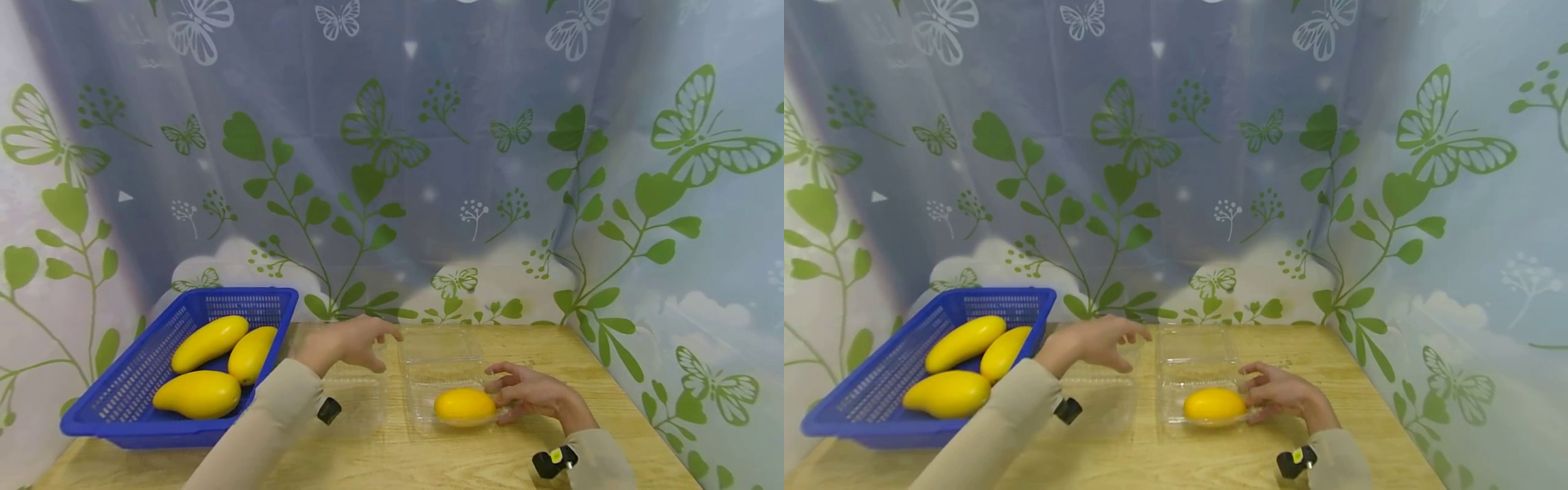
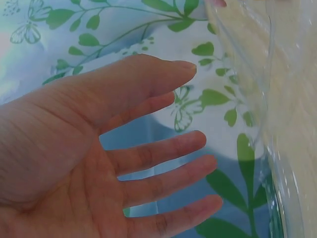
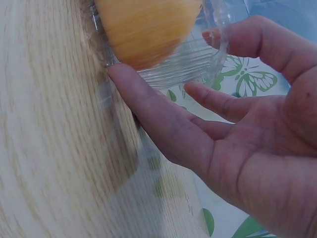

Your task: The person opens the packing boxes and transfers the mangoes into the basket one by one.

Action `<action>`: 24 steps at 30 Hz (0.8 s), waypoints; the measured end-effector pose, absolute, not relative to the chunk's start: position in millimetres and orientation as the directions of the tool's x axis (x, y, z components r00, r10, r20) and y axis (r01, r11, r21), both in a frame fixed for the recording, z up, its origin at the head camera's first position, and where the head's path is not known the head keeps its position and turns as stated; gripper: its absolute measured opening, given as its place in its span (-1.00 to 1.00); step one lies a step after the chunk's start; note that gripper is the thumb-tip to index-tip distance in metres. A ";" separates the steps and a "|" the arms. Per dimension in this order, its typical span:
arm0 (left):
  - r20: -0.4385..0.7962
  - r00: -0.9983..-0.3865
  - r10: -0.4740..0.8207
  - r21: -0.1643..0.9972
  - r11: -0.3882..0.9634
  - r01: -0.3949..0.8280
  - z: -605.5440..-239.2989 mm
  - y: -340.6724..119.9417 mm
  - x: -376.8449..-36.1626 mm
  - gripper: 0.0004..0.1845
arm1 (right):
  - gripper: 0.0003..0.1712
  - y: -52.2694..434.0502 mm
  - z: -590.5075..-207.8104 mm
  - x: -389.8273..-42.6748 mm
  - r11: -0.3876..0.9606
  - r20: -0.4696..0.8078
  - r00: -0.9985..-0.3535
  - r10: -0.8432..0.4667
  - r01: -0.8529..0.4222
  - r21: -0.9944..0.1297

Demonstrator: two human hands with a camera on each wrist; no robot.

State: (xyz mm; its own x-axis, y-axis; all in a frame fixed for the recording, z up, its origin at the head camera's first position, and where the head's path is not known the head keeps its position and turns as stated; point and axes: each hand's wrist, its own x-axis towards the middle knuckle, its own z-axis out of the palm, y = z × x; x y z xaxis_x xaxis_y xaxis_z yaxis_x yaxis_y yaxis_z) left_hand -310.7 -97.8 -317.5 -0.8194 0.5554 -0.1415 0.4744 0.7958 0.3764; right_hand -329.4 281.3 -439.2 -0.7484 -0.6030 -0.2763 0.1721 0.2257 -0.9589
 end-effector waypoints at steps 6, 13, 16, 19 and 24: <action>-0.160 -0.811 0.563 0.346 0.801 0.489 -319.9 -82.3 -308.8 -0.39 | -0.10 280.7 -439.2 -329.5 0.231 -0.278 -0.748 -0.603 0.170 -0.958; -0.165 -0.800 0.577 0.326 0.797 0.508 -324.1 -66.5 -309.0 -0.38 | -0.11 280.5 -436.6 -329.7 0.234 -0.277 -0.750 -0.601 0.167 -0.958; -0.154 -0.785 0.600 0.325 0.781 0.533 -325.1 -60.0 -309.1 -0.38 | -0.10 280.9 -435.6 -329.6 0.231 -0.276 -0.754 -0.596 0.169 -0.958; -0.146 -0.772 0.618 0.322 0.768 0.554 -327.2 -54.1 -308.9 -0.39 | -0.09 280.8 -435.5 -329.0 0.228 -0.278 -0.756 -0.593 0.173 -0.958; -0.148 -0.761 0.632 0.315 0.759 0.569 -332.8 -45.8 -306.8 -0.39 | -0.10 278.4 -437.1 -328.3 0.231 -0.281 -0.754 -0.593 0.175 -0.957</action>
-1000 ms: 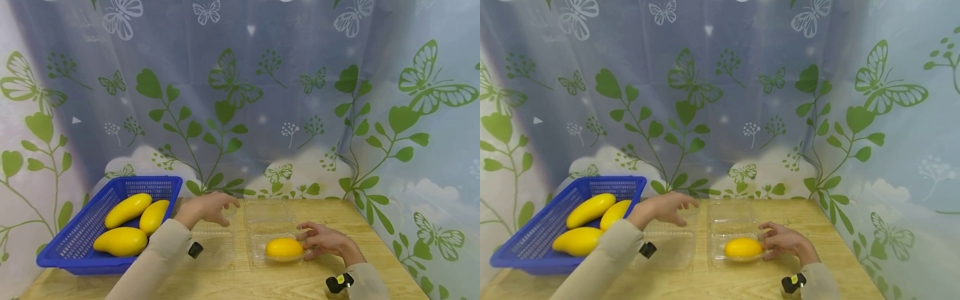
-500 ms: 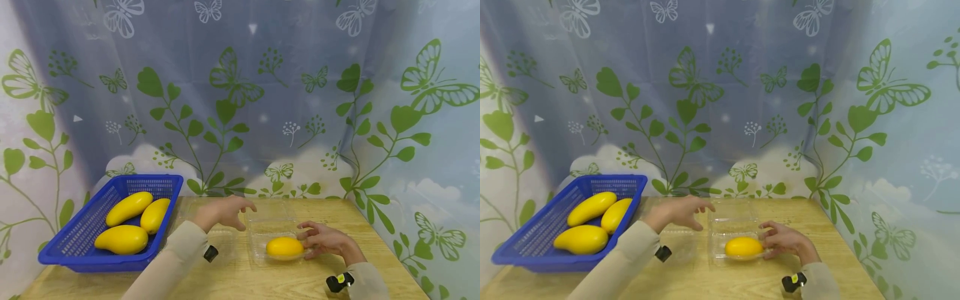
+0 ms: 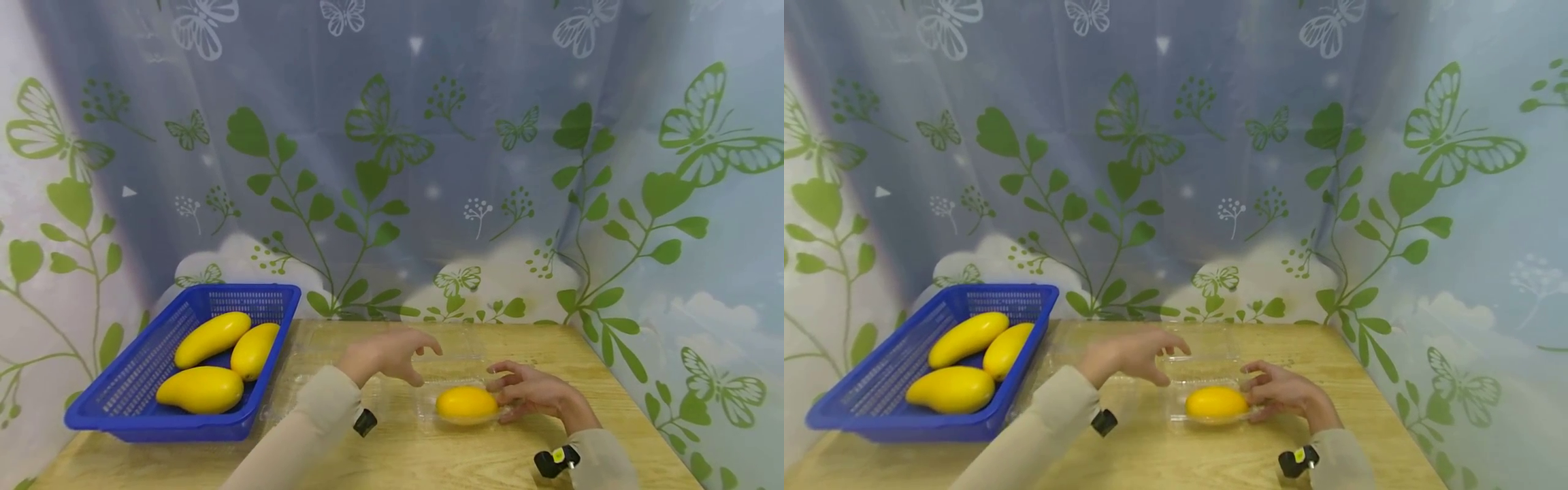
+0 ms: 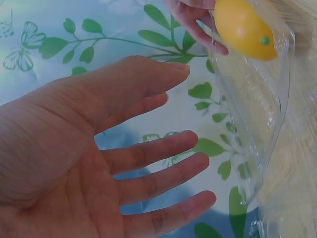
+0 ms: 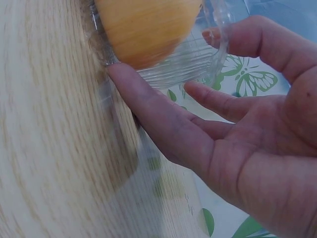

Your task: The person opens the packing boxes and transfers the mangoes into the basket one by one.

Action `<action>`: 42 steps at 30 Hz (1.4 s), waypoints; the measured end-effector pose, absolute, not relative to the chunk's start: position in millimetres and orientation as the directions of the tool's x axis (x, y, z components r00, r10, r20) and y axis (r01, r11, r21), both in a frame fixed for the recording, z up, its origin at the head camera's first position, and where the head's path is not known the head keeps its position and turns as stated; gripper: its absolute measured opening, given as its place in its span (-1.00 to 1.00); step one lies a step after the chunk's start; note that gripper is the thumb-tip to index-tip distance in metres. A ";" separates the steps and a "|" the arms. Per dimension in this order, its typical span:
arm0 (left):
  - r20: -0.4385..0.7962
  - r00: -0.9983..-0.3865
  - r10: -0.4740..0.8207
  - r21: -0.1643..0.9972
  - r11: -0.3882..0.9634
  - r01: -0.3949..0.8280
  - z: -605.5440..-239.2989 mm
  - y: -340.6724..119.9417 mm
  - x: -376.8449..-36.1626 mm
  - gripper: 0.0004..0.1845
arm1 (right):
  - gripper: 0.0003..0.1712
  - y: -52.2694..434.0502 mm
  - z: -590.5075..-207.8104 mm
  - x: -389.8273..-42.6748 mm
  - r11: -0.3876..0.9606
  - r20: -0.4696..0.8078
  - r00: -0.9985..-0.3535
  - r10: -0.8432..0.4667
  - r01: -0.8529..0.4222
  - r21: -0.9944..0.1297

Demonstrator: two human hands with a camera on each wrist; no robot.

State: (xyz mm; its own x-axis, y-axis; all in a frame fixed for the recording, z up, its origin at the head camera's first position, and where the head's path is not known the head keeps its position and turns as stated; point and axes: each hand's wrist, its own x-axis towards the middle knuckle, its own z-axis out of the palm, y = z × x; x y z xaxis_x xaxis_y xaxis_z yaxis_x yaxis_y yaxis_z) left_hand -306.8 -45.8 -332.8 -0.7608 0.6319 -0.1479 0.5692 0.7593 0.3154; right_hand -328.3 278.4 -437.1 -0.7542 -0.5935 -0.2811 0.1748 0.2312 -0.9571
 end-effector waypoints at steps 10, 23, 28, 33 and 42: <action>-0.139 -0.762 0.632 0.328 0.756 0.567 -340.0 -31.5 -302.8 -0.41 | -0.11 278.6 -437.5 -327.6 0.236 -0.289 -0.756 -0.587 0.182 -0.955; -0.159 -0.751 0.641 0.359 0.746 0.560 -347.6 -26.6 -309.9 -0.40 | -0.12 279.0 -435.7 -327.7 0.234 -0.284 -0.758 -0.587 0.177 -0.956; -0.153 -0.747 0.648 0.346 0.743 0.573 -351.9 -20.6 -312.9 -0.39 | -0.13 279.4 -436.6 -328.9 0.230 -0.291 -0.755 -0.587 0.188 -0.955; -0.162 -0.741 0.652 0.358 0.738 0.571 -353.1 -12.9 -313.3 -0.39 | -0.12 279.0 -435.1 -329.6 0.227 -0.288 -0.752 -0.593 0.187 -0.956; -0.156 -0.714 0.682 0.368 0.711 0.599 -363.5 1.8 -313.2 -0.38 | -0.13 278.3 -437.4 -327.9 0.229 -0.295 -0.757 -0.583 0.195 -0.954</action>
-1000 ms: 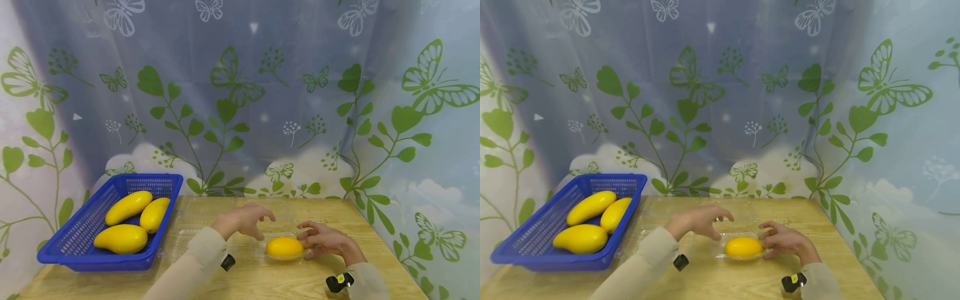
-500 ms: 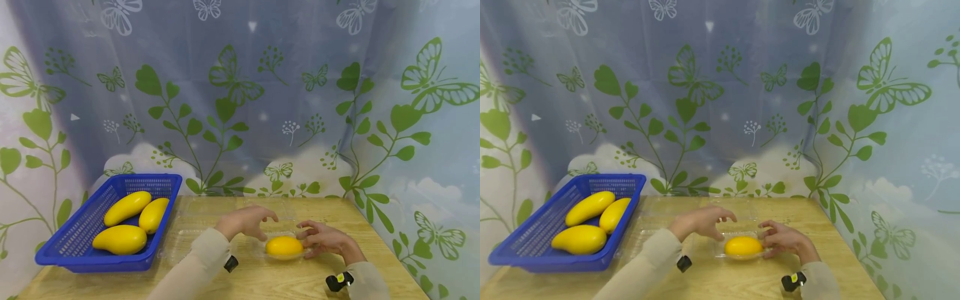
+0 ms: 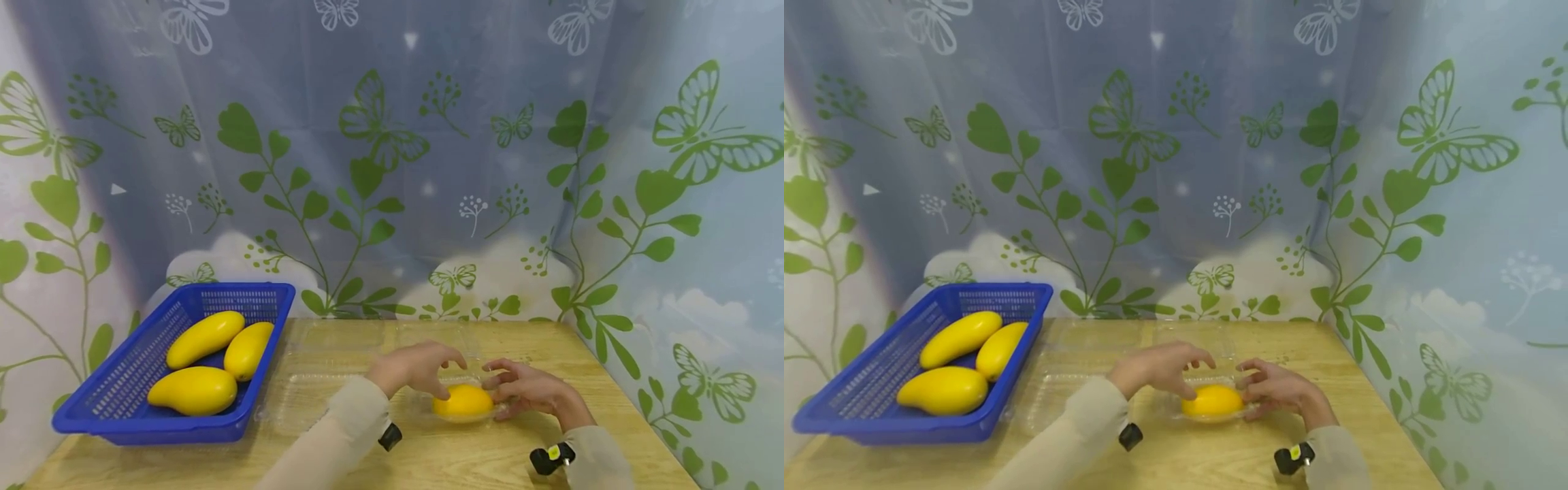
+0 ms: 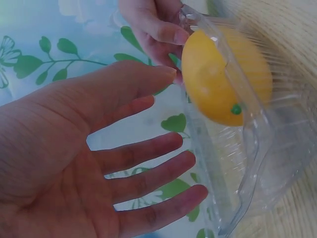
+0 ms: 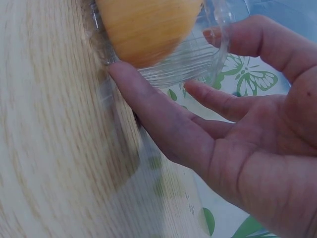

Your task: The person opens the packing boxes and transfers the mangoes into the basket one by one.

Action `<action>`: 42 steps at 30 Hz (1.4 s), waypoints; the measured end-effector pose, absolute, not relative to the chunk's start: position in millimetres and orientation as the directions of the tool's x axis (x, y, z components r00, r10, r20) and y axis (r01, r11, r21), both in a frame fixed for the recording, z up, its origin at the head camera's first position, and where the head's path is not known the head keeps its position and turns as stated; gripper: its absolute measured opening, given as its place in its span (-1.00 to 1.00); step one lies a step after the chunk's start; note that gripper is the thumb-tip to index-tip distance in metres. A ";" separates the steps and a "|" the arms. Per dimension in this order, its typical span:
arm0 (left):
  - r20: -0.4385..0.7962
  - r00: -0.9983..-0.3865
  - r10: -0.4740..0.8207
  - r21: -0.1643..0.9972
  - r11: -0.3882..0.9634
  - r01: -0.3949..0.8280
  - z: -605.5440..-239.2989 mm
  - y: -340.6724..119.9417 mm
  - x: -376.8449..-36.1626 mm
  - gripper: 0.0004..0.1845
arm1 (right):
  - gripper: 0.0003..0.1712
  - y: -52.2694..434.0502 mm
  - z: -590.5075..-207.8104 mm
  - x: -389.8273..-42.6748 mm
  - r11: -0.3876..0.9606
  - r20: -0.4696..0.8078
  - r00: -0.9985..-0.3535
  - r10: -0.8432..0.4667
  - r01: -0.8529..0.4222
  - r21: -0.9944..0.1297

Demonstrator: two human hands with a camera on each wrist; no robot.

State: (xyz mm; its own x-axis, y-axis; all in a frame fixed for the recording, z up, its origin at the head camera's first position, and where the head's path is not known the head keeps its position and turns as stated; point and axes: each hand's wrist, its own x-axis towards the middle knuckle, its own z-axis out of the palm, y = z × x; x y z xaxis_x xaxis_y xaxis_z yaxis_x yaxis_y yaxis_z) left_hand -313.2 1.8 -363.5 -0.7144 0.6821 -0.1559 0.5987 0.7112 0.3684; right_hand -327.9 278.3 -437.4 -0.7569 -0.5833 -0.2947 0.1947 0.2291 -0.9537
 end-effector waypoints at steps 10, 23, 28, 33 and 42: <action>-0.204 -0.726 0.656 0.362 0.740 0.567 -374.8 12.9 -319.5 -0.41 | -0.14 279.5 -440.1 -329.4 0.228 -0.287 -0.752 -0.593 0.186 -0.956; -0.272 -0.729 0.628 0.468 0.748 0.470 -390.6 18.8 -322.6 -0.41 | -0.13 280.1 -440.2 -330.0 0.237 -0.289 -0.746 -0.599 0.179 -0.955; -0.272 -0.714 0.646 0.404 0.749 0.524 -389.9 22.8 -321.1 -0.38 | -0.13 280.4 -441.6 -330.6 0.234 -0.287 -0.753 -0.592 0.180 -0.956; -0.269 -0.711 0.649 0.309 0.758 0.575 -392.5 25.6 -319.6 -0.37 | -0.14 280.8 -443.3 -331.3 0.236 -0.286 -0.754 -0.591 0.177 -0.955; -0.252 -0.713 0.654 0.309 0.753 0.581 -395.4 26.6 -320.8 -0.39 | -0.14 280.3 -441.5 -330.9 0.241 -0.286 -0.757 -0.588 0.174 -0.955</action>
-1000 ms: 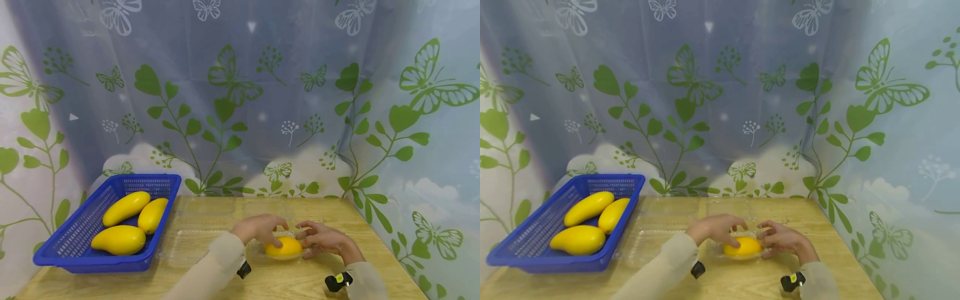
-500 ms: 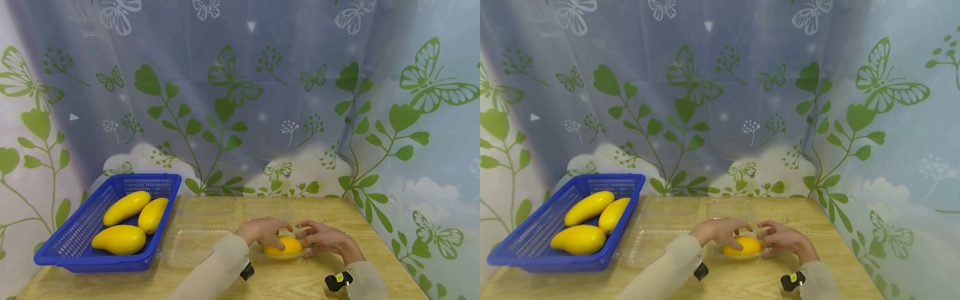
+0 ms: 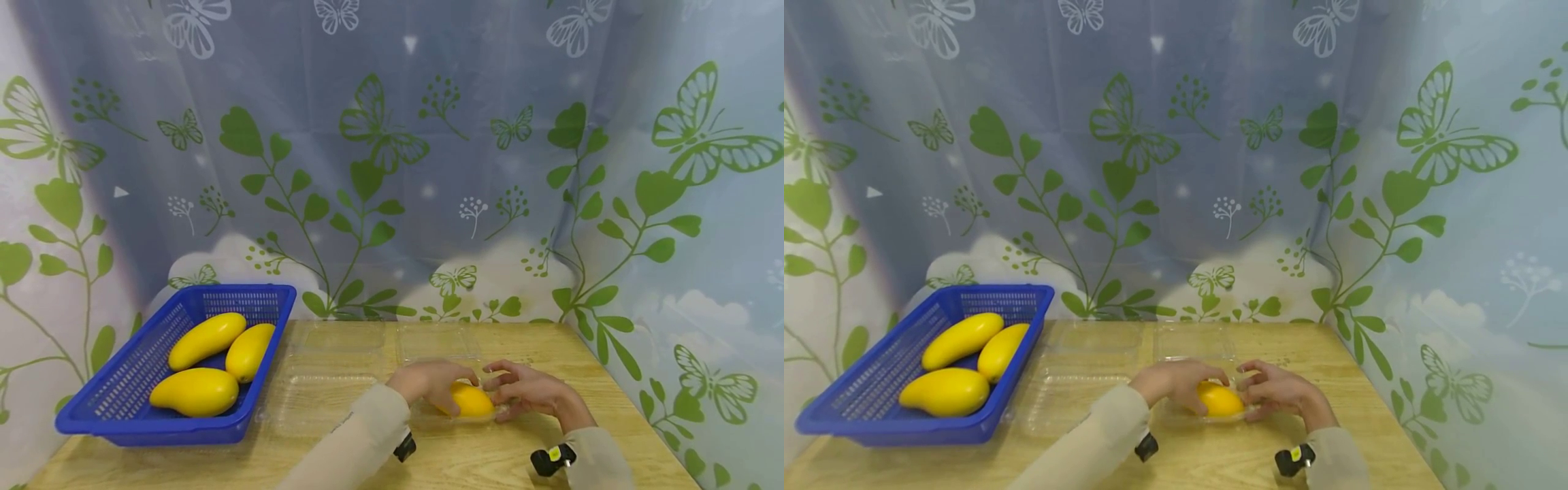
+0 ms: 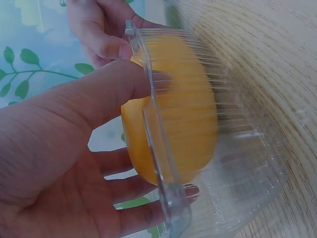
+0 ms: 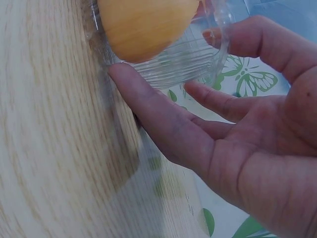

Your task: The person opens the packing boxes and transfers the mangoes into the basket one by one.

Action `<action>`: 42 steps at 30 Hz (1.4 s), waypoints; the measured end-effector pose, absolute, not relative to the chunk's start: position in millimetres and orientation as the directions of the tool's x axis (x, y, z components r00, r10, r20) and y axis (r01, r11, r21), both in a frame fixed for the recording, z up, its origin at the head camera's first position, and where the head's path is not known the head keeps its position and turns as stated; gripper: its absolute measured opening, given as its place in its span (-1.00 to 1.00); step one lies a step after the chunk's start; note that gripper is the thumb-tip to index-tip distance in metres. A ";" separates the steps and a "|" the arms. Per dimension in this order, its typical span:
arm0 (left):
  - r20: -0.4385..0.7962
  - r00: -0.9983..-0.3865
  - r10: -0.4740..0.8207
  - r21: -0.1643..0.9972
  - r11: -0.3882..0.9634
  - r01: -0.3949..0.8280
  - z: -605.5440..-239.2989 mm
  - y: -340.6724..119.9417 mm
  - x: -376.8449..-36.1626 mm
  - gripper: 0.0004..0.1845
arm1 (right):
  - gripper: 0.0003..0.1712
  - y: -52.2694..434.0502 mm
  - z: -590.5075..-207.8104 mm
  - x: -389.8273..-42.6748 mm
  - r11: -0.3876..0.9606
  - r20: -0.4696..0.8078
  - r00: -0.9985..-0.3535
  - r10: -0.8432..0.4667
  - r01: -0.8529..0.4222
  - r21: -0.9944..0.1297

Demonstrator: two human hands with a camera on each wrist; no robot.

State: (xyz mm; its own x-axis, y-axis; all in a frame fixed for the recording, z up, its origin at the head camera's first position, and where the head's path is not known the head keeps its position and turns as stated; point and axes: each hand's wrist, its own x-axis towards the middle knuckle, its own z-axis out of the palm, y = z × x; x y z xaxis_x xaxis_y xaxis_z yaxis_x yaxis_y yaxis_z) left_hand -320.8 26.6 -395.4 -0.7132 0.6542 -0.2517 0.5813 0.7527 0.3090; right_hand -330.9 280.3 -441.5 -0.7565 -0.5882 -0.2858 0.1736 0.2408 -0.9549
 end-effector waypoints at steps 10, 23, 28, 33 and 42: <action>-0.224 -0.694 0.685 0.299 0.726 0.619 -394.9 26.7 -320.2 -0.45 | -0.15 279.1 -440.4 -330.0 0.244 -0.293 -0.756 -0.585 0.180 -0.953; -0.216 -0.674 0.706 0.315 0.704 0.637 -393.6 21.5 -323.7 -0.47 | -0.12 279.2 -439.6 -329.4 0.241 -0.288 -0.762 -0.581 0.177 -0.954; -0.208 -0.659 0.723 0.332 0.685 0.648 -391.8 17.1 -325.7 -0.47 | -0.12 278.7 -440.3 -329.0 0.233 -0.288 -0.764 -0.577 0.184 -0.955; -0.200 -0.669 0.716 0.339 0.691 0.638 -388.0 11.2 -325.3 -0.47 | -0.12 278.4 -440.3 -328.8 0.235 -0.289 -0.764 -0.577 0.183 -0.955; -0.184 -0.699 0.691 0.361 0.709 0.605 -382.6 0.3 -324.8 -0.53 | -0.15 277.9 -438.9 -329.3 0.246 -0.293 -0.766 -0.572 0.181 -0.952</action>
State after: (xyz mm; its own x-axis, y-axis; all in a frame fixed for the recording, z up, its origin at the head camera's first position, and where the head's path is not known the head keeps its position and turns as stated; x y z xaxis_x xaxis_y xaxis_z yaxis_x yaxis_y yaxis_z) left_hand -324.8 0.3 -382.6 -0.6994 0.6906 -0.1842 0.6054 0.7094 0.3609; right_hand -329.3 277.9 -438.9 -0.7658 -0.5722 -0.2934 0.1811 0.2460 -0.9522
